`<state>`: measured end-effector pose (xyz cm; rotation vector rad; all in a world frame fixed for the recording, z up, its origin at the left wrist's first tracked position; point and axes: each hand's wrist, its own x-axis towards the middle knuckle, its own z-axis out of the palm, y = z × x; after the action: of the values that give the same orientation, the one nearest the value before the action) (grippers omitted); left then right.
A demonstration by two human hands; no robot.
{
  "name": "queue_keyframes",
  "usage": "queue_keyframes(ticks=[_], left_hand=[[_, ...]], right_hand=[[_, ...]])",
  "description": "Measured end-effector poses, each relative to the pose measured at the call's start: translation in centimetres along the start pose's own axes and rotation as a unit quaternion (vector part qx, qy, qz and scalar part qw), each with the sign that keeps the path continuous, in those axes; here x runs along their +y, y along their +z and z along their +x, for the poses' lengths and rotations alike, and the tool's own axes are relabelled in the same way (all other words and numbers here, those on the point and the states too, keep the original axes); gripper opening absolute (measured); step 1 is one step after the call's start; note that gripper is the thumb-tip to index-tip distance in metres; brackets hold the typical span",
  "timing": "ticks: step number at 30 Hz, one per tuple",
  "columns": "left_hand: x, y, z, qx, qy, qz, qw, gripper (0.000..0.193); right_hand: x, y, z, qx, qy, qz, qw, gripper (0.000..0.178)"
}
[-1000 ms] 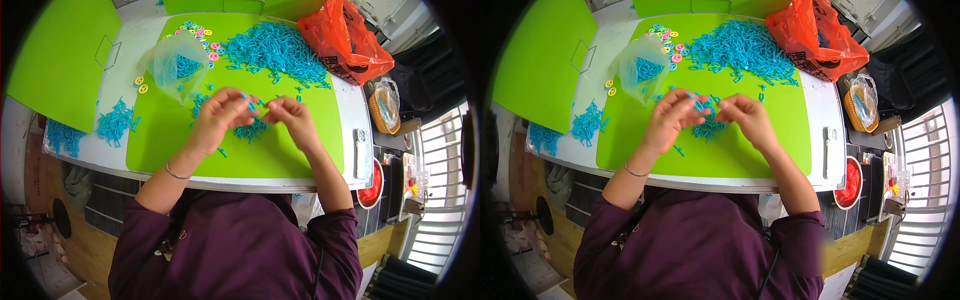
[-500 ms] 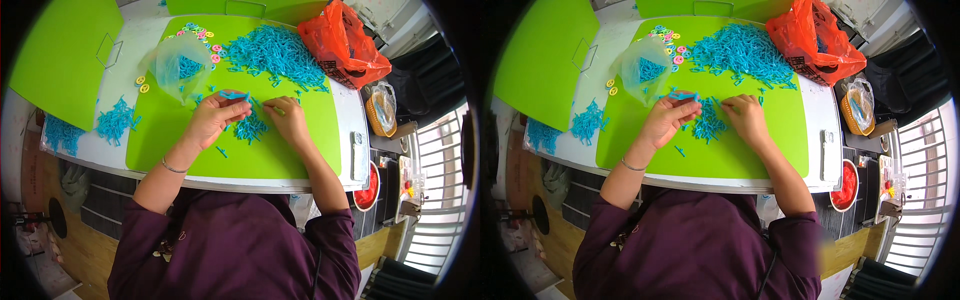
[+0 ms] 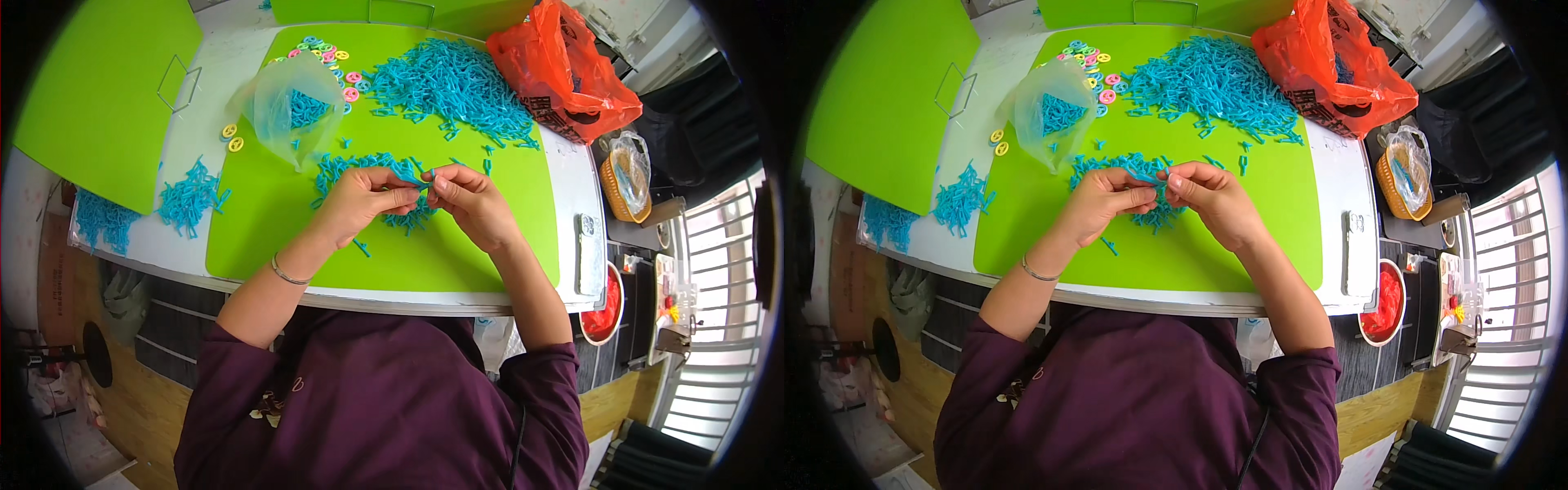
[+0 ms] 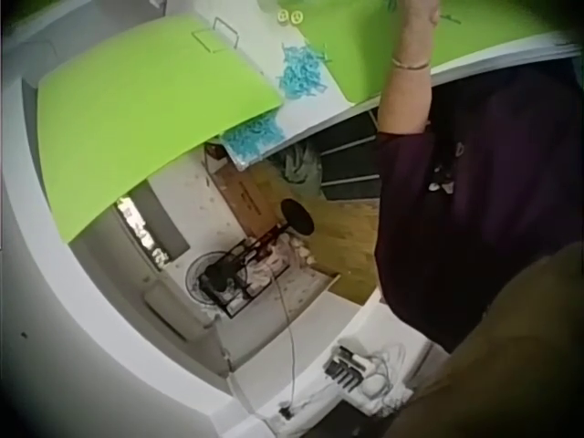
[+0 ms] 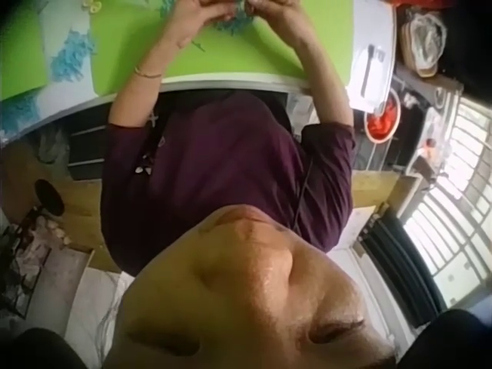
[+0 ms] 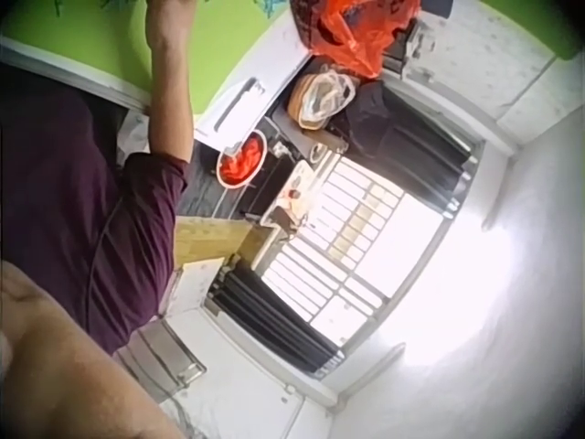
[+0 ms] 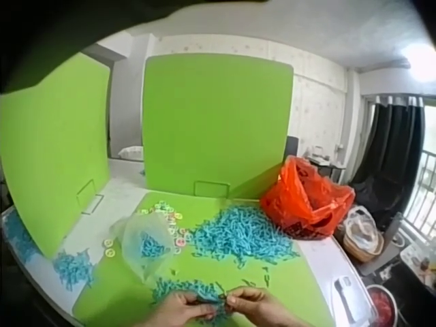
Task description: Assemble small plastic toy components by hand at a workstation.
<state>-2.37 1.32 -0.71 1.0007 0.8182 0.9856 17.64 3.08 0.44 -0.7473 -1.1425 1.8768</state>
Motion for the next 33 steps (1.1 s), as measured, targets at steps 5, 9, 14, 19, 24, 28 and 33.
queue_keyframes(ticks=[5,9,14,19,24,28,33], left_hand=[[0.17,0.06,-0.19,0.0,0.005,0.0,1.0,0.012],[0.28,0.13,-0.27,0.005,0.014,0.003,1.0,0.012],[0.27,0.17,-0.15,-0.002,0.023,0.014,1.0,0.012],[0.2,0.04,-0.19,-0.002,0.035,0.047,0.998,0.01],[0.22,0.06,-0.19,-0.006,0.046,0.049,0.998,0.01],[0.38,0.17,-0.19,-0.007,0.052,0.06,0.997,0.009],[0.37,0.14,-0.29,-0.006,0.048,0.07,0.996,0.009]], right_hand=[[0.03,-0.02,0.01,0.004,0.013,0.008,1.0,0.014],[0.07,0.0,0.03,-0.003,0.02,0.023,1.0,0.014],[-0.06,0.07,-0.07,0.001,0.025,0.043,0.999,0.015],[-0.24,-0.11,-0.07,0.003,0.021,-0.016,1.0,0.013],[-0.45,0.06,-0.18,0.008,0.047,0.008,0.999,0.015],[-0.12,-0.18,-0.14,0.003,0.047,0.066,0.997,0.014],[-0.19,-0.01,-0.13,0.001,0.043,0.052,0.998,0.014]])
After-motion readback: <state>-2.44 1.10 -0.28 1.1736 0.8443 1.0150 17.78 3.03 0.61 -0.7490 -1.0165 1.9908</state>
